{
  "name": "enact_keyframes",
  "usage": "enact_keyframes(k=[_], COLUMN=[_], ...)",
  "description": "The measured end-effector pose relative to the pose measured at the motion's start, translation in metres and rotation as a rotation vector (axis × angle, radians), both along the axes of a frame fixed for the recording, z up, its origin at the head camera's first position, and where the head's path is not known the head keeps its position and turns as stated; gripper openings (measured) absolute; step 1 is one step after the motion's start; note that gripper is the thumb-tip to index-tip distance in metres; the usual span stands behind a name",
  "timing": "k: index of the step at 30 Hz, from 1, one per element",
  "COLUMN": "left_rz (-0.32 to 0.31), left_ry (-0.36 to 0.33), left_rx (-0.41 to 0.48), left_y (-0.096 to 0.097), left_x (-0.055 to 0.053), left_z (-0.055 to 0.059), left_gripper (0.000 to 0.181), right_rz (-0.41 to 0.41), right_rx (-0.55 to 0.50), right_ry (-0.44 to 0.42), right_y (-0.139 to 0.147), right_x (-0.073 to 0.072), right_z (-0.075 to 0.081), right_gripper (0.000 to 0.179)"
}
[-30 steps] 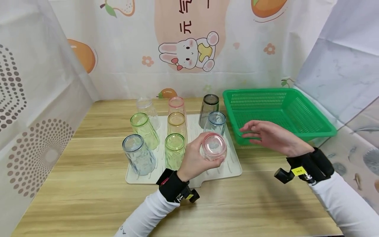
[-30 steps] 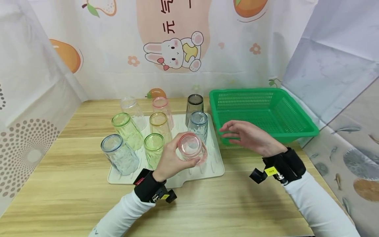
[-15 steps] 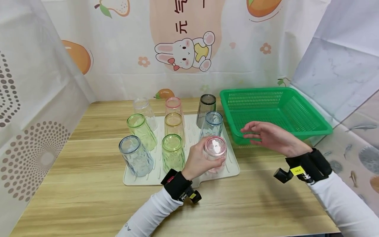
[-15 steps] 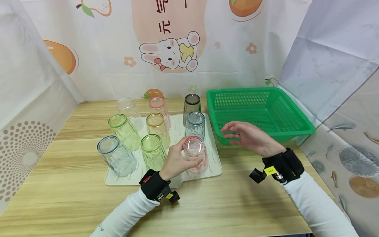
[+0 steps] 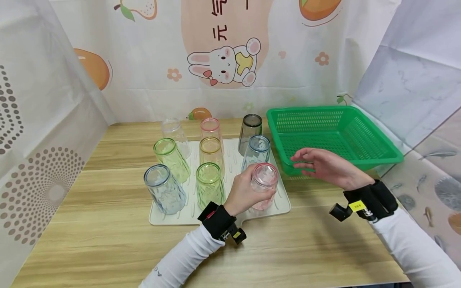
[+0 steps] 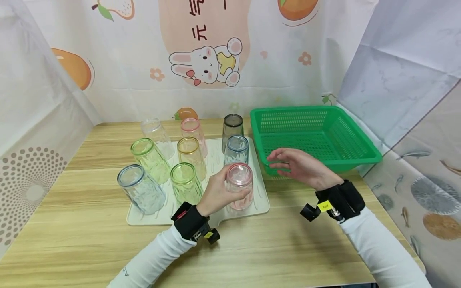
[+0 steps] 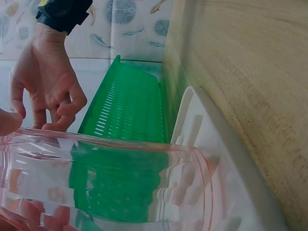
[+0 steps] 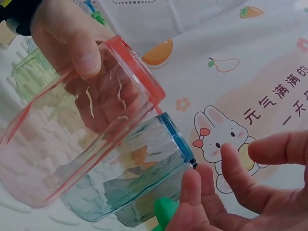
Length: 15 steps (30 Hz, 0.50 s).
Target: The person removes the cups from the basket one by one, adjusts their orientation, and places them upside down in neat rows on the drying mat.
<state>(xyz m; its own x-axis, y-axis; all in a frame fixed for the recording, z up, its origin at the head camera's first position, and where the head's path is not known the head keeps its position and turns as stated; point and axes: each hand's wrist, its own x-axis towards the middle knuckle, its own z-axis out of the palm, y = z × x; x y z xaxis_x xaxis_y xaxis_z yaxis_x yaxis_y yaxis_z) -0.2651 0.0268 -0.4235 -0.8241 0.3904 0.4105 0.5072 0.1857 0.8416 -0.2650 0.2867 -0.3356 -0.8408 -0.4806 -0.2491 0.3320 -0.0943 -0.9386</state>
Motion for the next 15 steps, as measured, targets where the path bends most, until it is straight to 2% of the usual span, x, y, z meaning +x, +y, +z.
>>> enact_keyframes(k=[8,15], left_rz=[-0.004,-0.038], left_ry=[-0.029,-0.062], left_rx=[-0.033,-0.023], left_y=[0.003,0.008], left_x=[-0.003,-0.003], left_z=[0.0,-0.002], left_gripper=[0.07,0.075], right_rz=[0.01,-0.007], right_rx=[0.03,0.075], right_ry=[0.015,0.035], right_y=[-0.007,-0.022], right_x=[-0.005,-0.009], right_z=[0.004,0.014], right_gripper=[0.024,0.02])
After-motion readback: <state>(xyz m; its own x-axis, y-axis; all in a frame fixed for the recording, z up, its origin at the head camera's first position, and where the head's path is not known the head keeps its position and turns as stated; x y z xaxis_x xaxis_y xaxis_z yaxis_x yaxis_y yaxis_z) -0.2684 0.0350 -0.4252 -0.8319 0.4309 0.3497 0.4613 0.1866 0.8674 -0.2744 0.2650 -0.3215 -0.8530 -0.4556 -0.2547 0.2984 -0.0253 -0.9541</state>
